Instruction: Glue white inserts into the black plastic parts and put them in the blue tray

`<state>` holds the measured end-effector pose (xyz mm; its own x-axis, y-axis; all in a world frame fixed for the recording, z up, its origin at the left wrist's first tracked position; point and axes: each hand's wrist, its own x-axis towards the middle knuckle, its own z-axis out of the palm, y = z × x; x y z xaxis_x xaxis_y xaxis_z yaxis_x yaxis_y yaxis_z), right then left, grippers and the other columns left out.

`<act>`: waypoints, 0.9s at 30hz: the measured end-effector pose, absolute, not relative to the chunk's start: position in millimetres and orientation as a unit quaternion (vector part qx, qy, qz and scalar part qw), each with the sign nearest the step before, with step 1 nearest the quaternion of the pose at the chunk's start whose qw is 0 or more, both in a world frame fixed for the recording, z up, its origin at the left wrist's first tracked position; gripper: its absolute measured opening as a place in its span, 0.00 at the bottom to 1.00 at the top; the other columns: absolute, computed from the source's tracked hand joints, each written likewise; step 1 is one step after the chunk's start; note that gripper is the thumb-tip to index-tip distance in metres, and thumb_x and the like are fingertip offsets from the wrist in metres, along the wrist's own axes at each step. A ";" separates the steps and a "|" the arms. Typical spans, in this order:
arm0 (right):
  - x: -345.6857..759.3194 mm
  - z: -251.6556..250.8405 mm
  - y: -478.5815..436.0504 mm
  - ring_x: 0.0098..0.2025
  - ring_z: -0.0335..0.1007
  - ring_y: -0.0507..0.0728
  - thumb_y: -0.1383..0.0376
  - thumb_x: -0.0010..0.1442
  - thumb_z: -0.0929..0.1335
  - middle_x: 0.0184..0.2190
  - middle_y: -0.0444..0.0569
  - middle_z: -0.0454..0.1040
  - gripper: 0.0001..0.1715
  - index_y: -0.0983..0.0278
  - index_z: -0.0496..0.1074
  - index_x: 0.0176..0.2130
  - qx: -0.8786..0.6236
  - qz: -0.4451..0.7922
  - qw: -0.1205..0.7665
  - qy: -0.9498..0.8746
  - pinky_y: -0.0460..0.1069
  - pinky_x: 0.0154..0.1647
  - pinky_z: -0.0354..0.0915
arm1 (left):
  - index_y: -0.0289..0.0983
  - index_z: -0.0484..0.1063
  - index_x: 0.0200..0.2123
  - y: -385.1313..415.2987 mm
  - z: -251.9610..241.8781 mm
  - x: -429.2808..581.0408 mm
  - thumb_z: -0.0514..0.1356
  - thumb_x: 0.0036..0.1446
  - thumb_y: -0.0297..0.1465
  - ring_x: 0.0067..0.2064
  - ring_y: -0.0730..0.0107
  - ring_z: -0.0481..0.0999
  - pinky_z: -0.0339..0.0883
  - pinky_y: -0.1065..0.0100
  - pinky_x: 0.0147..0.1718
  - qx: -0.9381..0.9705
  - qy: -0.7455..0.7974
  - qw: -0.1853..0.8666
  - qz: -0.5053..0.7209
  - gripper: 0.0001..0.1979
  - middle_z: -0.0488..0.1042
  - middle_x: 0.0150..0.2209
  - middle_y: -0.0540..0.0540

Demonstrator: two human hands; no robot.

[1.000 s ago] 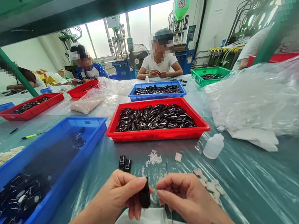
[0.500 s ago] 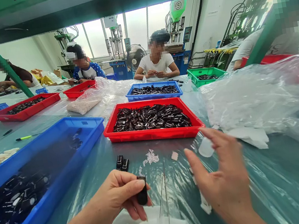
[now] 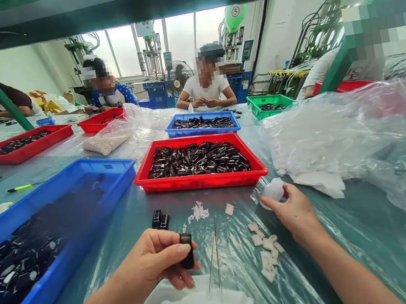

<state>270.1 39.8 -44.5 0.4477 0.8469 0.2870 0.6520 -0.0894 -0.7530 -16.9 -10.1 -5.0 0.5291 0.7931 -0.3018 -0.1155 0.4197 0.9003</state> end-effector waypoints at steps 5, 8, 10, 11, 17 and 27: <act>256.3 -27.9 31.6 0.31 0.71 0.57 0.61 0.52 0.69 0.29 0.48 0.74 0.12 0.68 0.71 0.35 -0.697 0.153 0.412 -0.567 0.51 0.31 0.68 | 0.30 0.75 0.28 -10.6 -3.5 -16.1 0.64 0.45 0.31 0.23 0.74 0.76 0.67 0.79 0.20 0.451 0.363 0.761 0.293 0.09 0.76 0.26 0.44; 237.8 -15.1 20.5 0.40 0.70 0.62 0.59 0.49 0.68 0.37 0.50 0.75 0.19 0.65 0.71 0.41 -0.646 0.111 0.443 -0.611 0.55 0.40 0.66 | 0.29 0.75 0.28 -12.0 -3.5 -15.7 0.64 0.43 0.29 0.23 0.74 0.76 0.66 0.79 0.20 0.456 0.343 0.770 0.285 0.08 0.76 0.26 0.44; 224.6 -8.3 10.5 0.46 0.67 0.62 0.59 0.49 0.68 0.43 0.49 0.72 0.21 0.61 0.71 0.44 -0.609 0.078 0.454 -0.646 0.55 0.45 0.64 | 0.29 0.75 0.28 -13.1 -4.2 -15.3 0.64 0.43 0.29 0.23 0.74 0.75 0.67 0.79 0.20 0.456 0.328 0.780 0.277 0.08 0.75 0.26 0.44; 218.5 -5.5 5.2 0.45 0.67 0.60 0.61 0.50 0.68 0.43 0.48 0.71 0.20 0.59 0.71 0.44 -0.579 0.054 0.456 -0.674 0.53 0.45 0.64 | 0.30 0.75 0.28 -13.5 -4.7 -15.1 0.65 0.43 0.29 0.23 0.74 0.75 0.67 0.79 0.20 0.454 0.322 0.784 0.274 0.08 0.75 0.25 0.44; 195.3 4.2 -16.4 0.44 0.66 0.59 0.74 0.55 0.62 0.41 0.51 0.70 0.23 0.59 0.67 0.49 -0.424 -0.139 0.394 -0.804 0.54 0.41 0.65 | 0.29 0.76 0.27 -15.3 -7.5 -13.6 0.65 0.42 0.29 0.22 0.75 0.74 0.67 0.78 0.20 0.452 0.309 0.798 0.252 0.08 0.74 0.24 0.46; 189.9 7.1 -24.8 0.49 0.64 0.62 0.80 0.54 0.59 0.42 0.53 0.70 0.25 0.61 0.67 0.47 -0.388 -0.205 0.346 -0.830 0.59 0.45 0.63 | 0.30 0.76 0.25 -17.3 -7.5 -15.2 0.65 0.42 0.29 0.21 0.77 0.72 0.66 0.78 0.22 0.461 0.300 0.808 0.211 0.07 0.72 0.21 0.48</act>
<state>189.9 -24.8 7.1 -0.4604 0.5015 0.7325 0.7851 0.6151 0.0723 -15.2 -17.3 -7.5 0.7307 0.6183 -0.2895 -0.0649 0.4849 0.8721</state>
